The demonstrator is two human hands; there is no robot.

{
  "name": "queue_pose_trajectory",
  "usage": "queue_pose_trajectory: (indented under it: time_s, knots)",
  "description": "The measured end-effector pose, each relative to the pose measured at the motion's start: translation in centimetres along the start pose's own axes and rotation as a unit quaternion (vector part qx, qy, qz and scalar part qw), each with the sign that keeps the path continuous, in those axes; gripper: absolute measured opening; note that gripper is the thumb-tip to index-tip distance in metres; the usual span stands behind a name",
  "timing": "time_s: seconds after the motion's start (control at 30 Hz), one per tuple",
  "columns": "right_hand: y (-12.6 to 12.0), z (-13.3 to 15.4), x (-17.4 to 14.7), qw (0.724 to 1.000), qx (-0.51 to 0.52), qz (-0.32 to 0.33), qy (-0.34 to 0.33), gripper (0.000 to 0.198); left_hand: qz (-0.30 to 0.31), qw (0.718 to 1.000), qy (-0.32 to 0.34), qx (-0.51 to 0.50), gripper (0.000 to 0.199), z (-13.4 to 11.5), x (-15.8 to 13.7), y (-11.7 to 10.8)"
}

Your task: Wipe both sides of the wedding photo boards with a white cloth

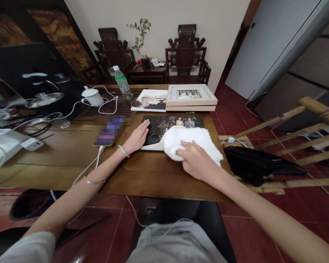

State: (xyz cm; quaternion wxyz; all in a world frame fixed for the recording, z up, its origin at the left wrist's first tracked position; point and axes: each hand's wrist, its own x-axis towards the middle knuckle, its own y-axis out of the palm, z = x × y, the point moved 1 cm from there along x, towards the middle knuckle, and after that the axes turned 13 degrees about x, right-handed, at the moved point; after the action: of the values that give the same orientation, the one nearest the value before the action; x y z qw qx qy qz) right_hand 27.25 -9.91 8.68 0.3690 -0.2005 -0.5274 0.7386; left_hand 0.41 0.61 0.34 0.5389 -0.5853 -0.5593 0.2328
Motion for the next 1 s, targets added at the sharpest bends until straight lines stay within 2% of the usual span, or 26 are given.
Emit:
queue_pose_trajectory:
  time_s: [0.23,0.37,0.5,0.8,0.9,1.0]
  knots:
    - [-2.1,-4.8,10.2,0.998,-0.002,-0.025,0.049,0.022,0.014,1.0,0.012,-0.005,0.045,0.3,0.1,-0.2]
    - [-2.6,-6.1,13.1,0.996,0.001,-0.057,0.064,0.02,0.015,1.0,0.014,-0.005,0.045,0.4,0.1,-0.3]
    - [-2.2,-4.8,11.3,0.997,-0.009,-0.042,0.062,0.023,0.015,1.0,0.011,-0.003,0.046,0.2,0.1,-0.3]
    - [1.1,2.7,0.0,0.999,0.001,0.035,-0.011,0.038,0.014,1.0,0.003,0.005,0.048,-0.4,0.0,-0.3]
    - [1.4,3.5,-0.6,0.999,0.009,0.04,-0.014,0.039,0.014,1.0,0.004,0.007,0.047,-0.4,0.0,-0.2]
    - [0.8,2.8,1.6,0.999,0.013,0.037,0.007,0.039,0.013,1.0,0.006,0.008,0.046,-0.3,0.0,-0.2]
